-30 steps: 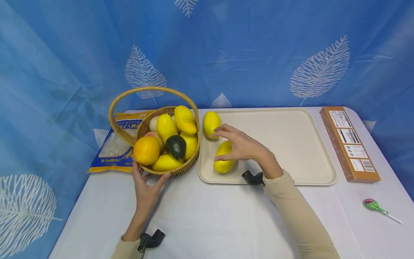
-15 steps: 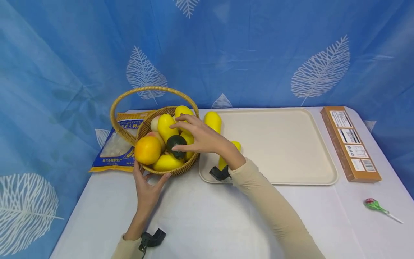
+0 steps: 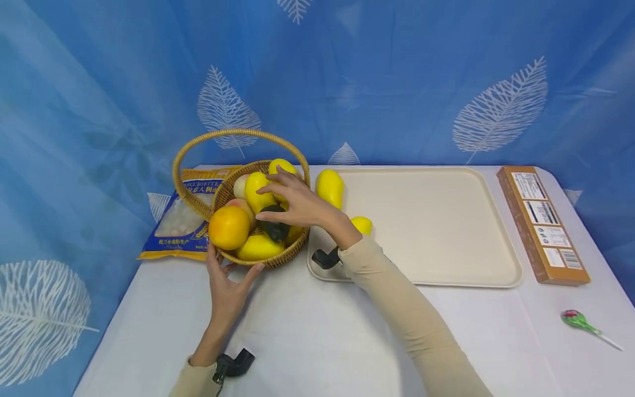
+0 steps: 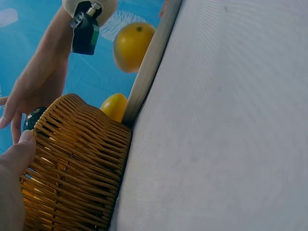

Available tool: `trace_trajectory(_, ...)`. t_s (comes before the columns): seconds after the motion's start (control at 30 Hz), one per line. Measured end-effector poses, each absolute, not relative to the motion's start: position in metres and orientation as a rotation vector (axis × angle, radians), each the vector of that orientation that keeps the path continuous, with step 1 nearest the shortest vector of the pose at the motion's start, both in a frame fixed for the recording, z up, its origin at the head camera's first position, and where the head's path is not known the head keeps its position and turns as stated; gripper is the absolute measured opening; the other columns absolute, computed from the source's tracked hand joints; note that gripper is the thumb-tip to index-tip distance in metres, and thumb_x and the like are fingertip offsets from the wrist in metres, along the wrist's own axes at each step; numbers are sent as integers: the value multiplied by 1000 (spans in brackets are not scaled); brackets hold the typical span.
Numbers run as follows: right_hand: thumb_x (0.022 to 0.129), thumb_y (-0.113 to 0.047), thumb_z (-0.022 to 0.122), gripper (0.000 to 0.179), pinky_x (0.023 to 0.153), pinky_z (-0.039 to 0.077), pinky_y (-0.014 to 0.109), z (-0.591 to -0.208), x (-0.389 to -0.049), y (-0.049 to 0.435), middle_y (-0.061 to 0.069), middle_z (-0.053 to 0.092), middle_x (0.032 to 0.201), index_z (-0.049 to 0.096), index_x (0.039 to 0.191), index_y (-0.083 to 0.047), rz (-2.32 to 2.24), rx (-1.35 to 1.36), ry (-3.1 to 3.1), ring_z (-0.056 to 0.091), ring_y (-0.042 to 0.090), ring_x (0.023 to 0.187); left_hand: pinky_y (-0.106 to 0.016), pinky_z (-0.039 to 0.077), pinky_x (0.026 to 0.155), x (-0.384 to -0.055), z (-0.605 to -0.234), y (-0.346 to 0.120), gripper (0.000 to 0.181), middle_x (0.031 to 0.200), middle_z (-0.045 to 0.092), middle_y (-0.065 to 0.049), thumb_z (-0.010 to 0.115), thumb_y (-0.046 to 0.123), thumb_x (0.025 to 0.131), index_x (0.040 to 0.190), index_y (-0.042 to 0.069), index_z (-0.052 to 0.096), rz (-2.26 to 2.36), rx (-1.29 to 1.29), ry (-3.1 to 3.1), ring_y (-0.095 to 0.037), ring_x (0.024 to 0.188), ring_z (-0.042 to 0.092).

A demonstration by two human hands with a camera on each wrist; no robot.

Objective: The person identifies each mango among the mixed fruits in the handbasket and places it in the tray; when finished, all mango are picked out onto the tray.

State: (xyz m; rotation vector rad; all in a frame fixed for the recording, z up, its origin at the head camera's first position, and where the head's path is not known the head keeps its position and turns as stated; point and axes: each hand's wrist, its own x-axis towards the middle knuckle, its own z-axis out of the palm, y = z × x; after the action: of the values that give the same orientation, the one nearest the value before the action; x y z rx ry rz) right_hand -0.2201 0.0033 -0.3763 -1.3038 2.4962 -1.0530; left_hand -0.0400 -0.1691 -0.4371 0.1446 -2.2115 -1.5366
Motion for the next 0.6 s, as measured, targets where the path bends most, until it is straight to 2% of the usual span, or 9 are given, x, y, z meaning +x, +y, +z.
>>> trace_trajectory(0.1, 93, -42, 65, 50, 121, 7, 57, -378, -222, 1, 11, 26, 161, 58, 136, -17, -1037, -1311, 2531, -1, 29, 153, -60, 32, 103, -40, -437, -170, 109, 156, 16, -23, 80, 5, 78, 157, 6, 4, -1534, 147, -2212, -38, 137, 28)
trace_trajectory(0.33, 97, -41, 58, 49, 120, 0, 58, -376, -226, -9, 13, 6, 165, 55, 140, -17, -871, -1309, 2603, -13, 34, 151, -58, 32, 103, -41, -437, -170, 109, 156, 16, -22, 80, 7, 79, 157, 6, 4, -1531, 180, -2220, -37, 138, 28)
trace_trajectory(0.6, 99, -35, 57, 43, 121, 5, 55, -381, -227, -8, 17, 12, 163, 58, 136, -12, -939, -1306, 2644, -8, 39, 150, -59, 33, 100, -41, -438, -170, 109, 155, 17, -24, 80, 5, 77, 157, 5, 5, -1537, 145, -2196, -40, 137, 29)
